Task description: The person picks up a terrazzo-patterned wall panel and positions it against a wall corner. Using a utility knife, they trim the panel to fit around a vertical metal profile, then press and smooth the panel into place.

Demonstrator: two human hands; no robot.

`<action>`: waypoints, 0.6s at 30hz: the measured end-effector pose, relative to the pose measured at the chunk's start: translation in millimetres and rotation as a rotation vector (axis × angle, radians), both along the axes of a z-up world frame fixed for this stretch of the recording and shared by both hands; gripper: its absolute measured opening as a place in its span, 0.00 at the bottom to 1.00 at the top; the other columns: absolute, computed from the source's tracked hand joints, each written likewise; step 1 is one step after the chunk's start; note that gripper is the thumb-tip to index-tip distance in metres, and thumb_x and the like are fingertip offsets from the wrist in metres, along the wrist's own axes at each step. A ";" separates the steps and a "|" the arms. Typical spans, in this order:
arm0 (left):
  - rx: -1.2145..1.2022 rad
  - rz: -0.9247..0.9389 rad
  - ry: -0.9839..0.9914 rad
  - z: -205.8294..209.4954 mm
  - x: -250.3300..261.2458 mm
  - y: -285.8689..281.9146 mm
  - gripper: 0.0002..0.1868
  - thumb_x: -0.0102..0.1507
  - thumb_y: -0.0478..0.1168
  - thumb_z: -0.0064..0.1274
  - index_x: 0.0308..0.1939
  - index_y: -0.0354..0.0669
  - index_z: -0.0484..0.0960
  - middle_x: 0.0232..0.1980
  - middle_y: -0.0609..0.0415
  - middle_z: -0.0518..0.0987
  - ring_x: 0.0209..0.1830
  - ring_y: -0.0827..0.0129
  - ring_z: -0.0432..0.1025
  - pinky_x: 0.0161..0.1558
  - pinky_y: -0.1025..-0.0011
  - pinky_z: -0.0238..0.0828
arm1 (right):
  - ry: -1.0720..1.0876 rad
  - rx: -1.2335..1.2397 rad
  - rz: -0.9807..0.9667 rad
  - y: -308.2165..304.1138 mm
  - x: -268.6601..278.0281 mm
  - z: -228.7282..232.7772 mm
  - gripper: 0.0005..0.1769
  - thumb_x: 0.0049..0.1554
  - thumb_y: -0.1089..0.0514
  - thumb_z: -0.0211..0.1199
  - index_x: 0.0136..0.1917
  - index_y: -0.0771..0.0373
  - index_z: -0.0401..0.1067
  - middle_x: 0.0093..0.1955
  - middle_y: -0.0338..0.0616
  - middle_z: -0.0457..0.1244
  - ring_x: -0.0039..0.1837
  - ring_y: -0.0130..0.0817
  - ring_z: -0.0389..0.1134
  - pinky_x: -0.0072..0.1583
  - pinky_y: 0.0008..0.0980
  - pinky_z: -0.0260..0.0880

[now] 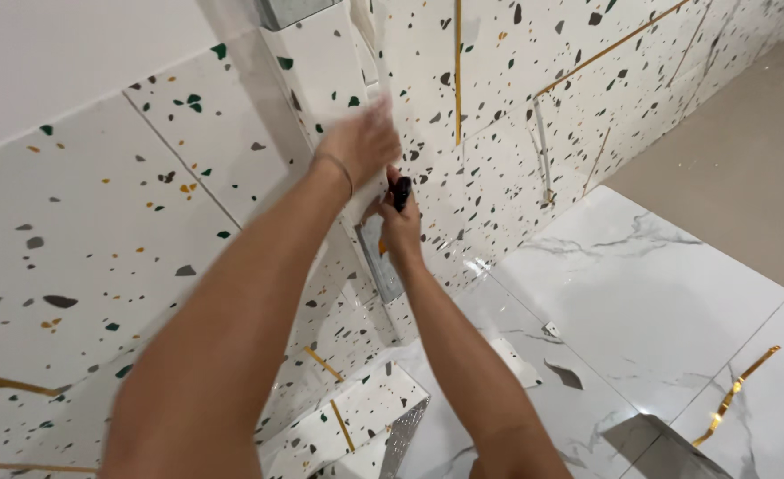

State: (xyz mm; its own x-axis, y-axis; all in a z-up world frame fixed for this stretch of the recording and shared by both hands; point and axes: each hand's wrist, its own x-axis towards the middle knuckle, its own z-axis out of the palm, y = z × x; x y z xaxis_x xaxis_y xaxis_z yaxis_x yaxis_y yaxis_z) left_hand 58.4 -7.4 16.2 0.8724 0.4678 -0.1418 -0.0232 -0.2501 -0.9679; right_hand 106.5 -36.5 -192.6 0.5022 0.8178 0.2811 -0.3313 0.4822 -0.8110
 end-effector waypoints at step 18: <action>0.162 -0.090 -0.014 72.8 -3.5 10.4 0.19 0.64 0.49 0.52 0.59 0.57 0.80 0.63 0.62 0.75 0.68 0.65 0.64 0.70 0.53 0.48 | -0.275 -0.048 -0.032 -27.8 -0.4 13.5 0.39 0.52 0.73 0.52 0.77 0.59 0.59 0.60 0.39 0.58 0.60 0.33 0.59 0.66 0.30 0.58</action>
